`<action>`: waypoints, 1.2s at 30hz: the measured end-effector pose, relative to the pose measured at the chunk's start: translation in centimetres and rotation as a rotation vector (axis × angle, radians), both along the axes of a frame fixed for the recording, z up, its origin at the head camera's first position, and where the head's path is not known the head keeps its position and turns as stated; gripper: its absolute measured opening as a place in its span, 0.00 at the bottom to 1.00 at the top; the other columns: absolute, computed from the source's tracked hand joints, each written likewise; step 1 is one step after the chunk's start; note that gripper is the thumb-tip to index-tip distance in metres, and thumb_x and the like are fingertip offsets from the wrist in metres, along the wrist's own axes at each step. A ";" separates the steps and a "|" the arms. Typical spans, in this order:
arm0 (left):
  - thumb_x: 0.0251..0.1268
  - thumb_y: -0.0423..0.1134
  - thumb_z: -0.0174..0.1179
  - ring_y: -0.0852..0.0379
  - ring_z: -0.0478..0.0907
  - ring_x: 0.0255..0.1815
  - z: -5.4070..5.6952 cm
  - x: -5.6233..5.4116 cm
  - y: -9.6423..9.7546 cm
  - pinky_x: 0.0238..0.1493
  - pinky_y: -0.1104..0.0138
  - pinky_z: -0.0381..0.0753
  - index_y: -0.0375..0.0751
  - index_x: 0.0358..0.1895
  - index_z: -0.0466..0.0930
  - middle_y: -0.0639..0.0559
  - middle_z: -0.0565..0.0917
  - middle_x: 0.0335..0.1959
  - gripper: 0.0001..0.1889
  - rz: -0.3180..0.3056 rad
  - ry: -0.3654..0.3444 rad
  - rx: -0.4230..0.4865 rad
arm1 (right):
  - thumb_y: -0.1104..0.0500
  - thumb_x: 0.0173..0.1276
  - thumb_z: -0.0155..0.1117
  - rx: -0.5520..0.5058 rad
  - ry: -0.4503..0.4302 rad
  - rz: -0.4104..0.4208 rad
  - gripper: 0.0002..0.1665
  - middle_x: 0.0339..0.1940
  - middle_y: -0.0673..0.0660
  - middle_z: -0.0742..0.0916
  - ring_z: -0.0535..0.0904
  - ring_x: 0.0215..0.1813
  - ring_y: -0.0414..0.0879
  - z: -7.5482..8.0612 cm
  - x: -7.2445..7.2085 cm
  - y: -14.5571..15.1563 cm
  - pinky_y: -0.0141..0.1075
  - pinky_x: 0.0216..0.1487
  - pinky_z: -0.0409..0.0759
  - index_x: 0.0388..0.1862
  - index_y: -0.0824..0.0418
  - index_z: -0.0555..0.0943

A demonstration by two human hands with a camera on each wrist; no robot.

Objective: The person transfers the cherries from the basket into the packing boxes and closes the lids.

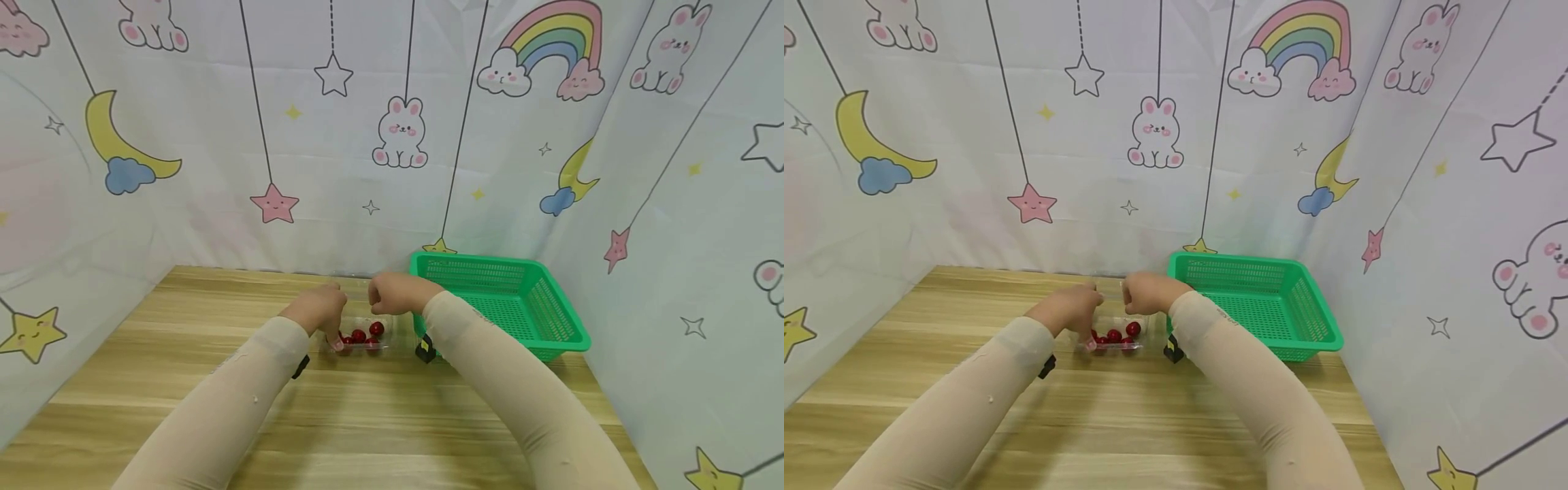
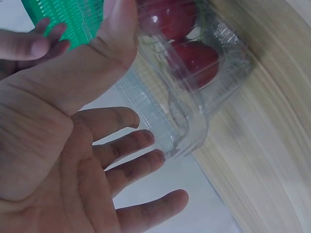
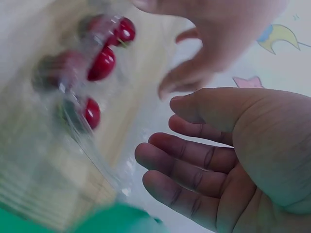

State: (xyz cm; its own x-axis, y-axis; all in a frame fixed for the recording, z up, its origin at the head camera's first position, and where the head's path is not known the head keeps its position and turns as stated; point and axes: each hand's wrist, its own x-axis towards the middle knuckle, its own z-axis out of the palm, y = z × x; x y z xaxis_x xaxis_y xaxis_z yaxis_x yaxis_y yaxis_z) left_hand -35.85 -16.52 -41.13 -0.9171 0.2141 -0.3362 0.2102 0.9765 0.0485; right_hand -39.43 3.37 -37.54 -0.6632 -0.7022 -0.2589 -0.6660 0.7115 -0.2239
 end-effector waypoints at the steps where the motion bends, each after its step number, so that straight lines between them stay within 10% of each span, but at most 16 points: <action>1: 0.44 0.59 0.94 0.37 0.82 0.74 -0.5 -0.5 -0.1 0.72 0.42 0.87 0.38 0.70 0.86 0.36 0.78 0.78 0.49 0.000 -0.002 -0.003 | 0.56 0.87 0.68 -0.005 -0.004 -0.013 0.10 0.56 0.54 0.94 0.90 0.52 0.45 0.3 -0.1 0.3 0.46 0.59 0.92 0.57 0.57 0.92; 5: 0.39 0.66 0.94 0.35 0.81 0.75 -2.3 -2.3 -0.6 0.72 0.40 0.87 0.40 0.72 0.86 0.37 0.78 0.77 0.55 -0.018 0.001 -0.028 | 0.54 0.88 0.67 -0.026 -0.015 -0.067 0.12 0.56 0.55 0.94 0.90 0.53 0.47 1.7 -0.6 1.6 0.47 0.60 0.92 0.57 0.57 0.92; 13: 0.52 0.56 0.92 0.34 0.78 0.79 0.8 1.0 0.4 0.76 0.41 0.84 0.36 0.76 0.82 0.35 0.78 0.79 0.49 -0.017 0.016 -0.019 | 0.54 0.88 0.65 -0.056 0.021 -0.153 0.14 0.58 0.55 0.93 0.90 0.52 0.48 3.4 -1.9 5.0 0.50 0.62 0.91 0.59 0.57 0.93; 21: 0.52 0.54 0.92 0.35 0.78 0.79 0.8 1.1 0.5 0.76 0.41 0.85 0.35 0.75 0.83 0.36 0.78 0.79 0.48 -0.002 0.008 -0.006 | 0.56 0.87 0.65 -0.101 0.019 -0.200 0.13 0.58 0.57 0.94 0.91 0.55 0.52 3.2 -4.0 8.2 0.50 0.61 0.91 0.53 0.59 0.94; 29: 0.43 0.63 0.93 0.34 0.77 0.79 -2.9 -2.4 -0.6 0.75 0.39 0.85 0.39 0.75 0.83 0.37 0.76 0.80 0.56 -0.024 0.008 -0.021 | 0.58 0.85 0.67 -0.065 -0.020 -0.245 0.14 0.48 0.59 0.96 0.93 0.48 0.54 2.3 -5.2 9.8 0.46 0.52 0.92 0.55 0.64 0.94; 36: 0.52 0.54 0.92 0.35 0.78 0.79 0.3 0.3 0.1 0.76 0.40 0.84 0.35 0.77 0.81 0.36 0.76 0.80 0.50 0.014 -0.007 0.020 | 0.56 0.86 0.67 -0.030 -0.063 -0.316 0.15 0.49 0.62 0.96 0.87 0.36 0.47 1.2 -6.8 10.8 0.41 0.43 0.89 0.57 0.64 0.93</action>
